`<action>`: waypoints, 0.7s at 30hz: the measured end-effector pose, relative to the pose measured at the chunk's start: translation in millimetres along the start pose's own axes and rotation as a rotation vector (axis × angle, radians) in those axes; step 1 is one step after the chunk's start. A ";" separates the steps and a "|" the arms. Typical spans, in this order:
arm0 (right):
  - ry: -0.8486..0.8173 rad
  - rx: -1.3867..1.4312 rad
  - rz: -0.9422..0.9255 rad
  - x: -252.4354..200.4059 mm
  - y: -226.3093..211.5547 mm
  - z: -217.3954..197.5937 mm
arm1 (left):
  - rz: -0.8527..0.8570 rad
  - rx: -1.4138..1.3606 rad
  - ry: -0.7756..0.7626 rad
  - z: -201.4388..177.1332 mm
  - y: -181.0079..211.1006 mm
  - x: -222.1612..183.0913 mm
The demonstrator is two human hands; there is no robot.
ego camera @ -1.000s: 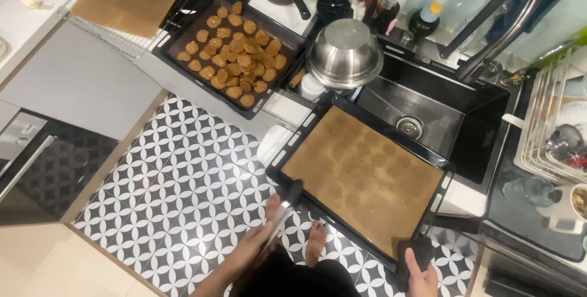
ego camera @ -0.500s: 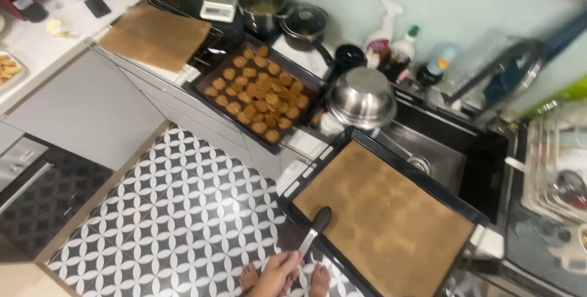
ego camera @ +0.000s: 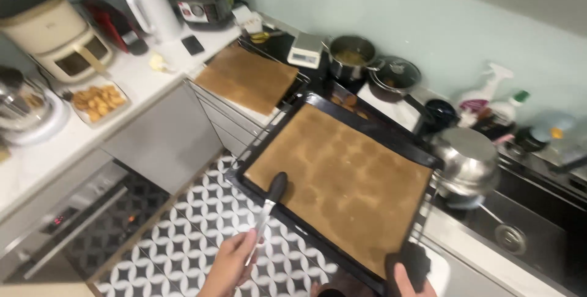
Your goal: Transferring baked cookies from a baking sheet with parchment paper to another baking tray using hands and tongs.
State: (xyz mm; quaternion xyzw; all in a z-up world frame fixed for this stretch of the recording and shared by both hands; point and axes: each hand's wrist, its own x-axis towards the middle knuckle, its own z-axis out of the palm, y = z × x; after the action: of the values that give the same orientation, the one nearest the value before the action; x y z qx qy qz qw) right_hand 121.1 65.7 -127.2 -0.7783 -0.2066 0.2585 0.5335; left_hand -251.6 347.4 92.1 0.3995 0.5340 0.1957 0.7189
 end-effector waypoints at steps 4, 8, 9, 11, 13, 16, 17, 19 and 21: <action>0.010 0.308 0.024 45.0 -147.0 132.1 | -0.002 -0.056 0.085 -79.9 53.7 55.1; -0.023 0.390 0.118 80.8 -206.7 243.8 | -0.077 -0.034 0.190 -161.0 78.6 136.3; -0.022 0.395 0.127 91.0 -218.0 268.2 | -0.082 -0.025 0.194 -180.6 79.3 162.4; -0.115 0.294 0.175 119.9 -249.1 315.7 | 0.062 -0.200 0.164 -216.8 89.2 219.6; -0.108 0.316 0.241 122.7 -267.6 349.9 | 0.010 -0.147 0.218 -230.5 114.5 229.6; -0.070 0.363 0.231 161.3 -287.7 412.2 | -0.003 -0.140 0.202 -291.2 123.2 321.2; -0.063 0.353 0.201 171.9 -286.3 426.9 | -0.020 -0.200 0.163 -314.7 110.9 359.6; -0.046 0.383 0.225 175.4 -316.8 451.6 | -0.053 -0.094 0.121 -359.2 108.8 413.7; -0.035 0.410 0.244 180.5 -328.2 483.2 | -0.082 0.005 0.083 -405.3 95.4 458.1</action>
State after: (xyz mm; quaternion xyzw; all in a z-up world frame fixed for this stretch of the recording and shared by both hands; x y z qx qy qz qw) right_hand -54.0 636.6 4.1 -0.6685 -0.0634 0.3710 0.6414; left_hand -450.7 877.6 -157.9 0.3705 0.5797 0.1809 0.7028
